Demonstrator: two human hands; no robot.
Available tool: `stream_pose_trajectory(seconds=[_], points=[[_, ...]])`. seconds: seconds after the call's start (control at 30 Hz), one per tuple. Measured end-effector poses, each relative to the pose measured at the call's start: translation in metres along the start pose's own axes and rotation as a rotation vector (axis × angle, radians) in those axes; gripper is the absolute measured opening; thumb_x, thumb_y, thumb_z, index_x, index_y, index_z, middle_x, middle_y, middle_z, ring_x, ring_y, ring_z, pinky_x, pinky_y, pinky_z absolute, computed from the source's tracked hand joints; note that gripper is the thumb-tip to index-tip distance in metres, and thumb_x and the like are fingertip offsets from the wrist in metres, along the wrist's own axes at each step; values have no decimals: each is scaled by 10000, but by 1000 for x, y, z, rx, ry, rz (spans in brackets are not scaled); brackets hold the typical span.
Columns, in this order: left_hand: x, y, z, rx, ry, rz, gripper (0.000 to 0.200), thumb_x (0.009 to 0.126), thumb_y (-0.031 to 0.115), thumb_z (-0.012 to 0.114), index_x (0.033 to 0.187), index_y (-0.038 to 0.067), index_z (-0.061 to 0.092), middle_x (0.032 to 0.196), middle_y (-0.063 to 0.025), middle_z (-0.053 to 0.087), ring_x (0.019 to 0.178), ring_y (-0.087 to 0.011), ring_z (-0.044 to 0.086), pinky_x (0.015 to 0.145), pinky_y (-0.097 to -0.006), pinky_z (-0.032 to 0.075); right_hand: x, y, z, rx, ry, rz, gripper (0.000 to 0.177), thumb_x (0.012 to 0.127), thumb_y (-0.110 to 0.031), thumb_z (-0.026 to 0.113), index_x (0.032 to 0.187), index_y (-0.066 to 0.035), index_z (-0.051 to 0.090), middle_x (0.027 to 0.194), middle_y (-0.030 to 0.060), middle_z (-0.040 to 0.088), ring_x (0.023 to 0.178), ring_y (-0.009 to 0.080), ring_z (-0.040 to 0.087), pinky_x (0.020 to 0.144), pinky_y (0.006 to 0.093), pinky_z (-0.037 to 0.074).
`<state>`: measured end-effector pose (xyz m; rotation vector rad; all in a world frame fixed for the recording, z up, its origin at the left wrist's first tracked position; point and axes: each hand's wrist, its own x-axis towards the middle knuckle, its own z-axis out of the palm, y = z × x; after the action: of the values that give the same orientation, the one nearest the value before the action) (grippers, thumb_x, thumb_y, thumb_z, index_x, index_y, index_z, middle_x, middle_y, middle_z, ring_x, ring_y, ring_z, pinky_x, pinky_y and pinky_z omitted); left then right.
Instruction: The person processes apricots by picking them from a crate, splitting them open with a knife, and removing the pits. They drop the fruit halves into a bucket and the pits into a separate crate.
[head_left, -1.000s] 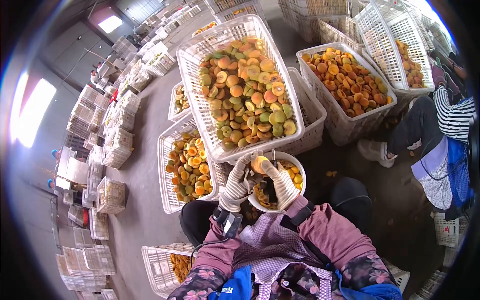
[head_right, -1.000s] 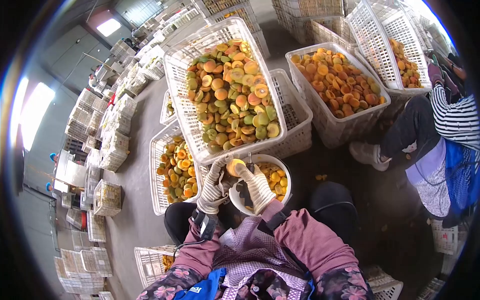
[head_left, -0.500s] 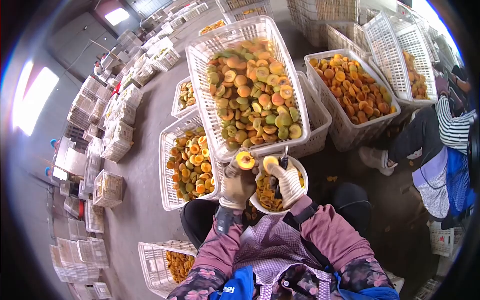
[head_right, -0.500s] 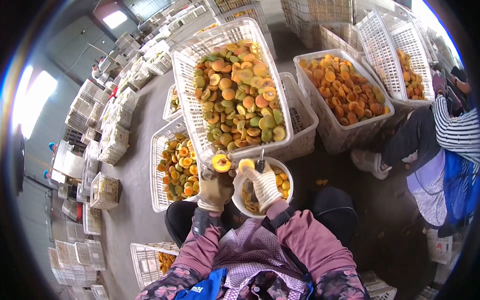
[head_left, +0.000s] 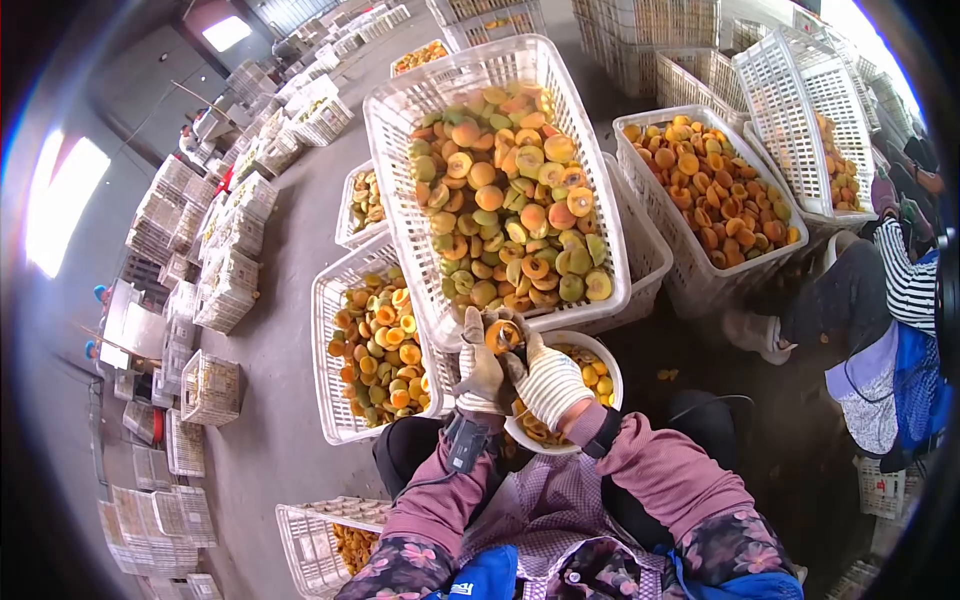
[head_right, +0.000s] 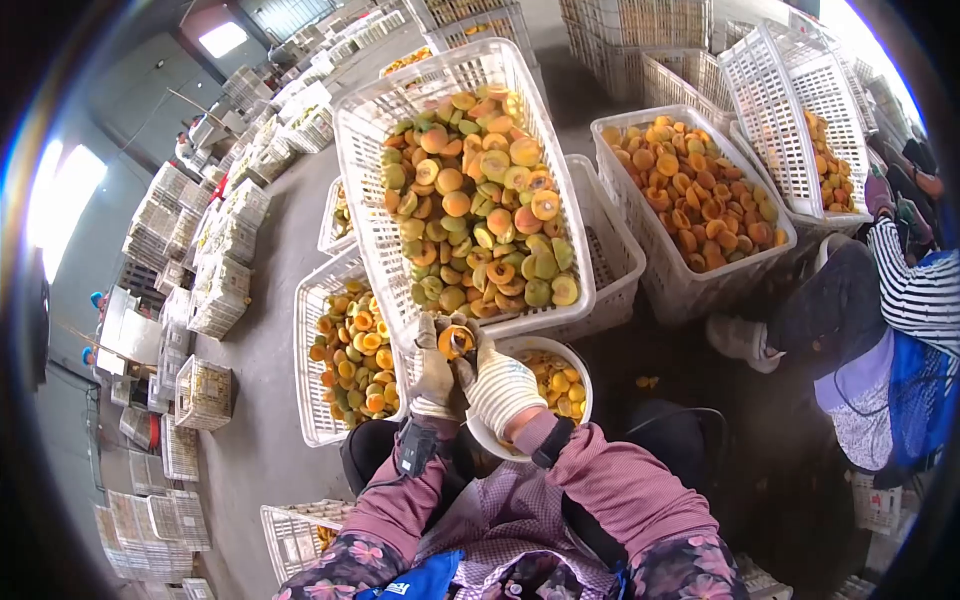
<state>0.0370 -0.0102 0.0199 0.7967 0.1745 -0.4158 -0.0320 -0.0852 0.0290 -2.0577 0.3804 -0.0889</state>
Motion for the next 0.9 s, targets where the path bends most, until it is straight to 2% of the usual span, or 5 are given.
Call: stream_pose_trajectory(seconds=[0.53,0.67,0.73,0.77,0.9], points=[[2,4,-9,727,-484,459,331,942,272,447,700,47,458,693,-70,505,639,-155,507,601,-266,414,-8,19,14,-39,-222,-1,368,889,-282,436,1046,42,511,794,274,610,781,426,599,701,452,483],[-3,11,-10,386,-521,-26,305,940,325,457,802,56,497,720,-59,515,674,-184,543,639,-302,465,-14,57,47,298,-328,14,413,892,-376,486,991,8,602,701,161,621,629,305,598,625,390,481],[19,13,-23,-440,-143,-83,304,941,346,444,873,56,509,768,-63,538,725,-195,556,705,-334,499,-53,4,-3,780,-520,446,356,890,-403,506,813,-61,568,535,61,506,391,171,452,396,304,375],[15,14,-23,-148,-141,242,281,925,330,483,910,52,517,792,-65,561,747,-198,562,741,-325,511,-66,3,0,898,-439,525,328,886,-400,513,785,-89,546,512,35,472,374,158,434,372,293,352],[18,39,-21,-420,-121,270,291,901,324,535,928,34,519,781,-75,602,774,-202,594,771,-341,518,-69,21,6,1166,-154,671,299,892,-385,528,750,-122,517,482,1,438,338,138,398,332,280,330]])
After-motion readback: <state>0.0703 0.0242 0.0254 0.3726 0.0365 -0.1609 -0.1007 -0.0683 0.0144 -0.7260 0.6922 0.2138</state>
